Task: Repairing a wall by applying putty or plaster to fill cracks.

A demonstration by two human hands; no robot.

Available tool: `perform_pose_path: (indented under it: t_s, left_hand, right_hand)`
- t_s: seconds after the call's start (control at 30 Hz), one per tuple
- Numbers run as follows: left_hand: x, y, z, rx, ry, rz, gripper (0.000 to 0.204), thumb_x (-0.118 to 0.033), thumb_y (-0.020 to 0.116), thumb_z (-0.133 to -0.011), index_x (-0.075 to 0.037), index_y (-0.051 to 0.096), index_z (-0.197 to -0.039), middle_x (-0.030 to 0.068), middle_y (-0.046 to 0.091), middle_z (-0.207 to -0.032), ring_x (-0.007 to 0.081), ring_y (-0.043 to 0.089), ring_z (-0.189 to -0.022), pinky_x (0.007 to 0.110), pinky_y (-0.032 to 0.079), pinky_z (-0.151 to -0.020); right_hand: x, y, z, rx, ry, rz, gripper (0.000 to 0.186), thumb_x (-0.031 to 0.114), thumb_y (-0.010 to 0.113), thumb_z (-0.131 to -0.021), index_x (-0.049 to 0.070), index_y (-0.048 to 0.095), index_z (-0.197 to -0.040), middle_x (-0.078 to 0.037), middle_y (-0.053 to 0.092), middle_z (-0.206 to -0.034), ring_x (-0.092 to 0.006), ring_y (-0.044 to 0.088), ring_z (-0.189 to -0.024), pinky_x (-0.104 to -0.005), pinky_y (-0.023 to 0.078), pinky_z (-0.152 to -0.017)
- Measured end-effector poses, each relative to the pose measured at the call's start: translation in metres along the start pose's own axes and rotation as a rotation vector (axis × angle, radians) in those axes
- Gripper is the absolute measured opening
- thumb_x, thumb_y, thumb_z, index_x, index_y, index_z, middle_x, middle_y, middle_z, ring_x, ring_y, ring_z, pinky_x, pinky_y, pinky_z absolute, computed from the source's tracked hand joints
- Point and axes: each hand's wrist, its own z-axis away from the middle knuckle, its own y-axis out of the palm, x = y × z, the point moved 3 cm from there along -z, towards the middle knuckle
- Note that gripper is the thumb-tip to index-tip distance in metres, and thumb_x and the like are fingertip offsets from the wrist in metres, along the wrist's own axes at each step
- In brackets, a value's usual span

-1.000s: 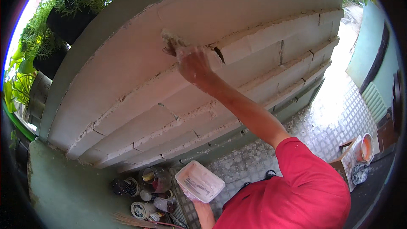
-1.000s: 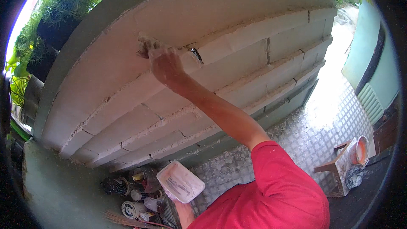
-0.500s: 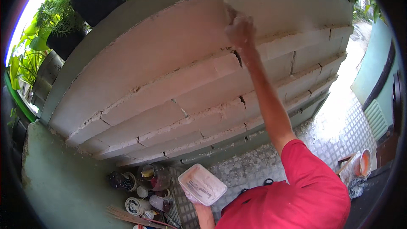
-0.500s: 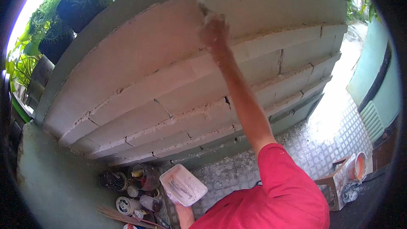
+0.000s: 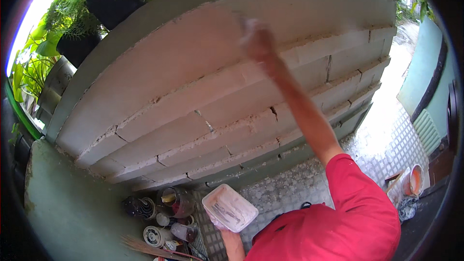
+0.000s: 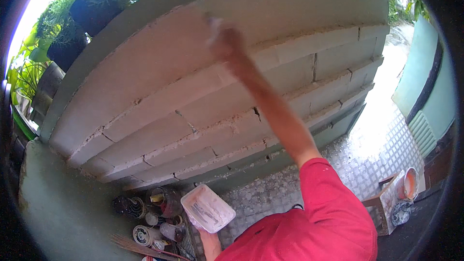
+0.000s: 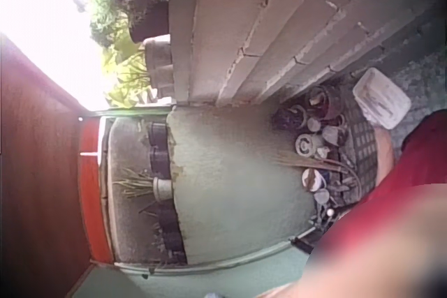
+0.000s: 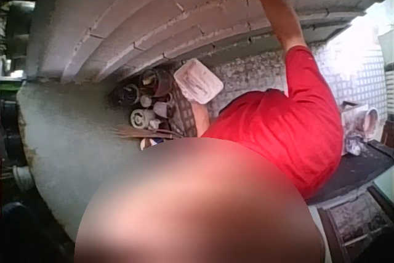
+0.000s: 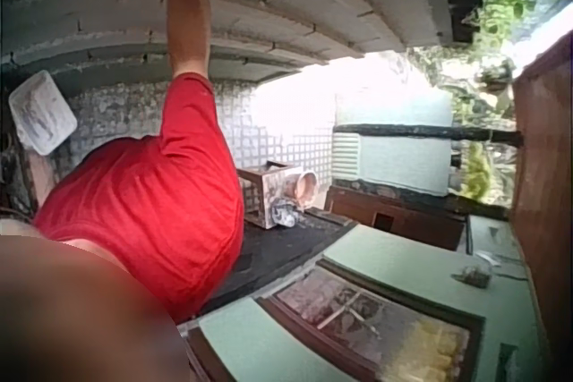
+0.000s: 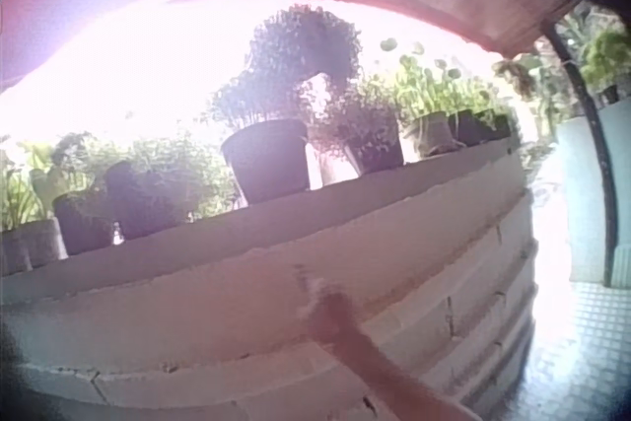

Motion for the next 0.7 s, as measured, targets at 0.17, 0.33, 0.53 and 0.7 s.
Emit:
perform_pose_path:
  t_s: [0.17, 0.33, 0.53, 0.7]
  left_hand:
    - [-0.007, -0.012, 0.015, -0.021, 0.094, -0.052, 0.065, -0.057, 0.040, -0.086, -0.015, 0.038, -0.135, 0.0093, 0.043, -0.135, 0.0347, 0.048, -0.116, 0.055, 0.042, -0.093]
    - [-0.014, -0.022, 0.020, -0.047, 0.102, -0.028, 0.066, -0.059, 0.039, -0.086, -0.015, 0.039, -0.135, 0.0101, 0.043, -0.135, 0.0348, 0.048, -0.117, 0.055, 0.042, -0.094]
    - [-0.018, -0.020, 0.023, -0.026, 0.092, -0.014, 0.067, -0.060, 0.037, -0.086, -0.014, 0.040, -0.134, 0.0108, 0.043, -0.136, 0.0350, 0.047, -0.117, 0.055, 0.041, -0.095]
    - [-0.011, -0.011, 0.026, -0.013, 0.057, -0.050, 0.068, -0.061, 0.036, -0.086, -0.014, 0.040, -0.135, 0.0101, 0.043, -0.136, 0.0354, 0.047, -0.117, 0.055, 0.041, -0.095]
  right_hand:
    - [-0.061, -0.052, -0.034, -0.275, 0.092, 0.073, 0.025, 0.014, 0.051, -0.078, 0.001, 0.065, -0.094, -0.020, 0.065, -0.085, -0.0399, 0.061, -0.082, -0.0441, 0.050, -0.072]
    - [-0.032, 0.005, -0.022, -0.083, 0.037, 0.256, 0.036, 0.019, 0.050, -0.079, 0.001, 0.056, -0.110, -0.020, 0.061, -0.103, -0.0335, 0.055, -0.102, -0.0465, 0.043, -0.087]
    - [0.047, 0.057, 0.018, -0.106, -0.253, 0.308, 0.018, 0.013, 0.045, -0.079, 0.006, 0.057, -0.091, -0.015, 0.062, -0.088, -0.0334, 0.058, -0.080, -0.0436, 0.045, -0.070]
    - [0.055, 0.057, 0.027, -0.118, -0.463, 0.158, 0.013, 0.011, 0.046, -0.079, 0.008, 0.057, -0.085, -0.014, 0.062, -0.082, -0.0311, 0.060, -0.075, -0.0400, 0.048, -0.062]
